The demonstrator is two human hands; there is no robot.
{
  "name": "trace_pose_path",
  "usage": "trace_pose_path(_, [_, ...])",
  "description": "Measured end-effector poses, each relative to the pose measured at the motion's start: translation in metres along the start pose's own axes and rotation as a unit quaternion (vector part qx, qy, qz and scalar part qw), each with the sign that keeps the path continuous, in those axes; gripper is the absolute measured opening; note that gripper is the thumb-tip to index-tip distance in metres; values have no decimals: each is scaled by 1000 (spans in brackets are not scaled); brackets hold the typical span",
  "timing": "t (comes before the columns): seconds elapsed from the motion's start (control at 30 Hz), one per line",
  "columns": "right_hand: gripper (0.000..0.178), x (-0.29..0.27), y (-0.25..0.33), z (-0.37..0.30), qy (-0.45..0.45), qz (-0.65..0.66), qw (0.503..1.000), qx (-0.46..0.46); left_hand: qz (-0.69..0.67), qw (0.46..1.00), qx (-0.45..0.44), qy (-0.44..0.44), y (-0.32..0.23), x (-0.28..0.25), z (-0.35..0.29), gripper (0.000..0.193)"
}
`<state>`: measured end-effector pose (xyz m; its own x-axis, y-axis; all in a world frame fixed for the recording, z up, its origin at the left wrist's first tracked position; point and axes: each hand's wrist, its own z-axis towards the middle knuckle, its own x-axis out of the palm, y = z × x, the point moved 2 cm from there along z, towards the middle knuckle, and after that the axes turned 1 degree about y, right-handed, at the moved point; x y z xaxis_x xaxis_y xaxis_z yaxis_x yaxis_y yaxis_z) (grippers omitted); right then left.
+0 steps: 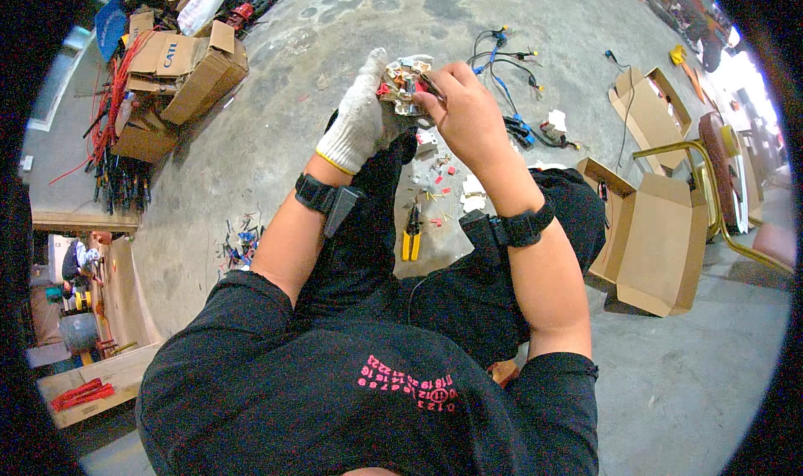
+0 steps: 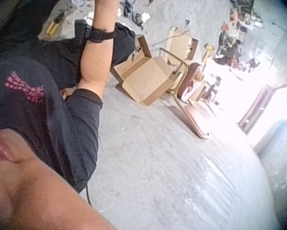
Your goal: Repairing or inspecting an electrical circuit breaker component using a screwdriver.
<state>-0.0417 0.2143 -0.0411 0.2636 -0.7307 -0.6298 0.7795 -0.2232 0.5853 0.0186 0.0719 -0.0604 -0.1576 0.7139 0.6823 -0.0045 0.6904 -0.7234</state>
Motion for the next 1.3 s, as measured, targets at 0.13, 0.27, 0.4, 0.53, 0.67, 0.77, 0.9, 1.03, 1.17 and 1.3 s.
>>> trace_pose_path(0.13, [26,2,-1,1,-11,-5,1000,6,-1,1000,-8,-14,4,-5,4,62])
trace_pose_path(0.27, [28,-1,-7,3,-2,-2,999,41,19,1000,-20,13,6,-8,7,61])
trace_pose_path(0.4, [33,-6,-7,4,17,-29,999,41,14,999,-18,30,5,-8,7,60])
trace_pose_path(0.53, [34,-6,-9,3,-29,34,998,41,-48,999,-3,18,1,-2,3,58])
trace_pose_path(0.67, [41,-8,-19,1,-44,188,961,198,-76,997,-1,31,-2,7,-4,59])
trace_pose_path(0.77, [41,-5,-18,1,-1,225,930,290,-100,993,0,60,0,-5,1,59])
trace_pose_path(0.9, [37,1,-15,-1,52,324,889,321,-101,993,-1,67,2,-7,3,57])
trace_pose_path(1.03, [32,4,-10,1,41,330,896,295,-92,995,4,46,0,-6,3,57])
trace_pose_path(1.17, [32,5,-14,4,41,330,900,284,-89,994,-1,64,-1,-7,2,57])
trace_pose_path(1.3, [35,3,-15,3,51,323,909,260,-70,995,1,66,-4,-3,-3,57])
